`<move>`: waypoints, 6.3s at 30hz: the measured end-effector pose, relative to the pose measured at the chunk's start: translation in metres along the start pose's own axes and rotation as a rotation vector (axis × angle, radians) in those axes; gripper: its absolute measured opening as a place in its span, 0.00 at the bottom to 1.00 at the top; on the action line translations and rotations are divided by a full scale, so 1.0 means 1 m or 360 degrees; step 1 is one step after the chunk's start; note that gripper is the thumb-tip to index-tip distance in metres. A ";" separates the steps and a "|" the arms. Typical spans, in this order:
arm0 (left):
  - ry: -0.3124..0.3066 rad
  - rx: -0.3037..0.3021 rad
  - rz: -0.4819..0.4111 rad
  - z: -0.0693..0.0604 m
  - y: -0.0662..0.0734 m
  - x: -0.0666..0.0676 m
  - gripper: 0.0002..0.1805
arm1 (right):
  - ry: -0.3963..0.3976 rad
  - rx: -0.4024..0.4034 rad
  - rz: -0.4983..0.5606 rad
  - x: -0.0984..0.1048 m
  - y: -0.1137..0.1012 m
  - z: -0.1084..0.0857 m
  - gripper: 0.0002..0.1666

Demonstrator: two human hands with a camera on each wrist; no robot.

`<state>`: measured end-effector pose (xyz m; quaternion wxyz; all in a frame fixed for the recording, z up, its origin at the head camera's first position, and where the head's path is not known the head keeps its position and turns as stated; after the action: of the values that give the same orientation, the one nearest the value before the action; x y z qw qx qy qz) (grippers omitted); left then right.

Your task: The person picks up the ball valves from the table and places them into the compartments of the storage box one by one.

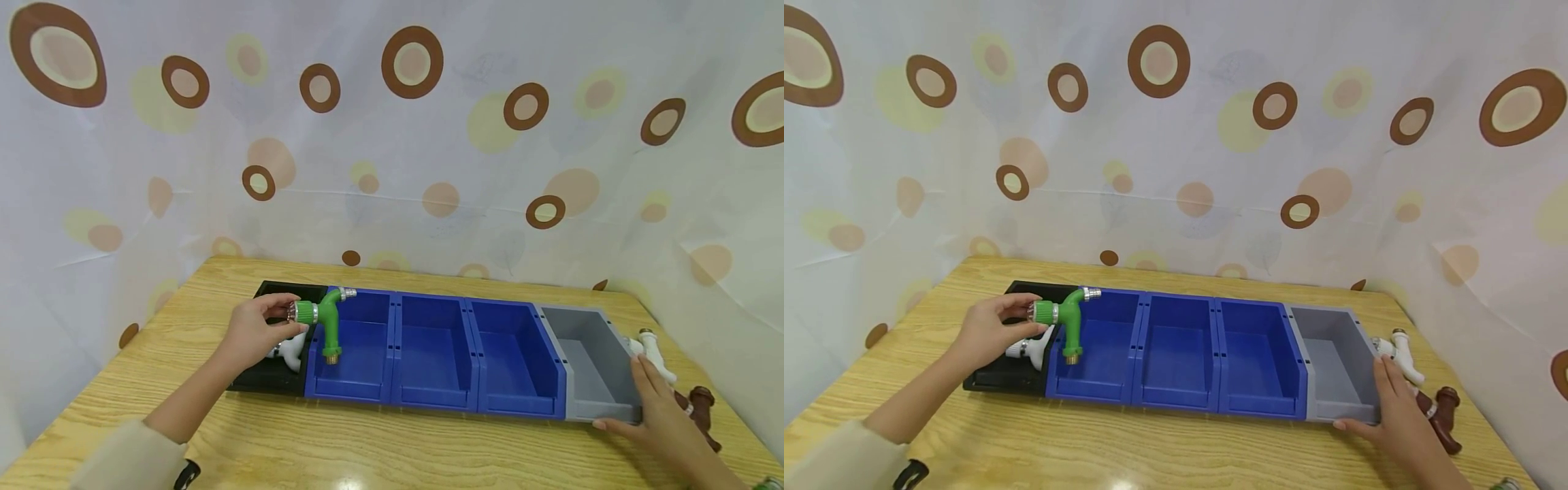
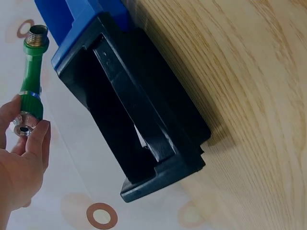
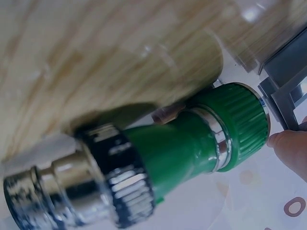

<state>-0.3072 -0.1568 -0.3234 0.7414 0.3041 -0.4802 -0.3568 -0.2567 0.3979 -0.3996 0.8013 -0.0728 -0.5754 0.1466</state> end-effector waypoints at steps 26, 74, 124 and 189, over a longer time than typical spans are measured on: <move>-0.0046 -0.0147 0.0041 -0.008 0.012 -0.045 0.24 | -0.0005 -0.0007 -0.0011 0.000 0.000 0.000 0.73; -0.0030 -0.0366 0.0482 -0.006 0.027 -0.076 0.22 | 0.0280 0.0458 -0.0116 0.011 -0.023 0.003 0.76; -0.0504 -0.0584 0.1016 0.013 0.032 -0.115 0.18 | 0.0229 0.0344 -0.0064 0.004 -0.016 0.005 0.75; 0.0047 -0.1323 0.1071 -0.030 0.022 -0.082 0.41 | 0.0259 0.0345 -0.0060 0.005 -0.015 0.003 0.73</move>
<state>-0.2970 -0.0734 -0.3573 0.8794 -0.1810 -0.3589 -0.2553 -0.2556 0.3851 -0.3900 0.8511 0.0135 -0.4905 0.1866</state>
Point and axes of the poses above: each hand's wrist, its own z-axis towards the middle knuckle, its own x-axis out of the back of the hand, y = z × x, the point moved 8 cm from there along z, towards the middle knuckle, and after that the axes turned 12 degrees about y, right-handed, at the moved point
